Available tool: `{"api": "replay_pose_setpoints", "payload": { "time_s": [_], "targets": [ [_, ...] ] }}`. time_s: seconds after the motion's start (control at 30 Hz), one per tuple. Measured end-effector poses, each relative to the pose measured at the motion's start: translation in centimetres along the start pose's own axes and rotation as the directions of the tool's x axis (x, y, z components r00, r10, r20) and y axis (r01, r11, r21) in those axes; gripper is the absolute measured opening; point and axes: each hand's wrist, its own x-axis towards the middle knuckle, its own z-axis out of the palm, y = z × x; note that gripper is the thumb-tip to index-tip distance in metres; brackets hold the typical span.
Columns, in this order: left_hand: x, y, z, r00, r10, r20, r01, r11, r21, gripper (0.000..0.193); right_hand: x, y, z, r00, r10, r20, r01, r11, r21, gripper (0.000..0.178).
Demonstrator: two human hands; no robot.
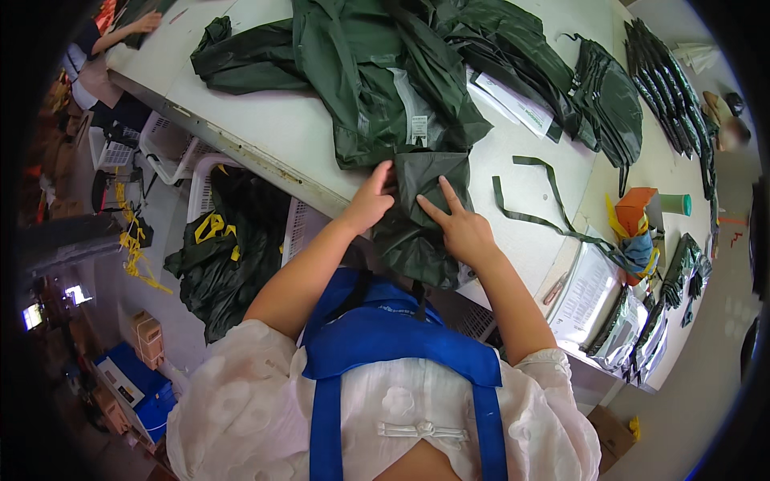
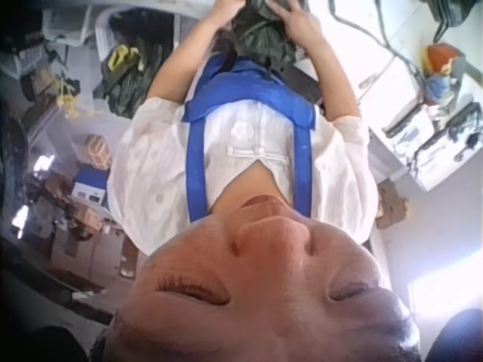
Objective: The person folds a large green fabric item on a white table, smoothing and aligning it into a compact rectangular shape. The person then places the folded item into a matching green bag and sets it aside.
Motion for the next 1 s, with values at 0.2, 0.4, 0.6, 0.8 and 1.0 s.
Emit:
{"api": "replay_pose_setpoints", "payload": {
  "time_s": [0.2,0.4,0.6,0.8,1.0],
  "targets": [
    [0.8,2.6,2.1,0.774,0.605,0.186,-0.519,0.438,0.734,0.03,0.7,1.8,2.0,0.994,-0.108,0.031,0.105,0.991,0.086,0.074],
    [0.3,-1.9,2.8,0.864,0.135,0.484,-0.498,0.101,0.861,0.052,-3.3,8.3,2.7,0.909,-0.212,-0.358,0.232,0.973,0.014,0.072],
    [-0.3,-0.5,2.7,0.857,-0.029,0.514,-0.513,0.033,0.858,0.061,-5.1,6.5,2.2,0.838,-0.485,-0.248,0.475,0.874,-0.105,0.055],
    [1.4,-2.5,-1.3,0.815,-0.216,0.538,-0.544,0.036,0.838,0.063,1.4,3.1,4.9,0.955,0.284,-0.086,-0.217,0.866,0.45,0.024],
    [-3.0,7.6,3.1,0.772,0.218,0.597,-0.635,0.298,0.713,0.021,2.2,1.9,5.0,0.859,0.501,-0.104,-0.436,0.824,0.362,0.041]
  ]
}}
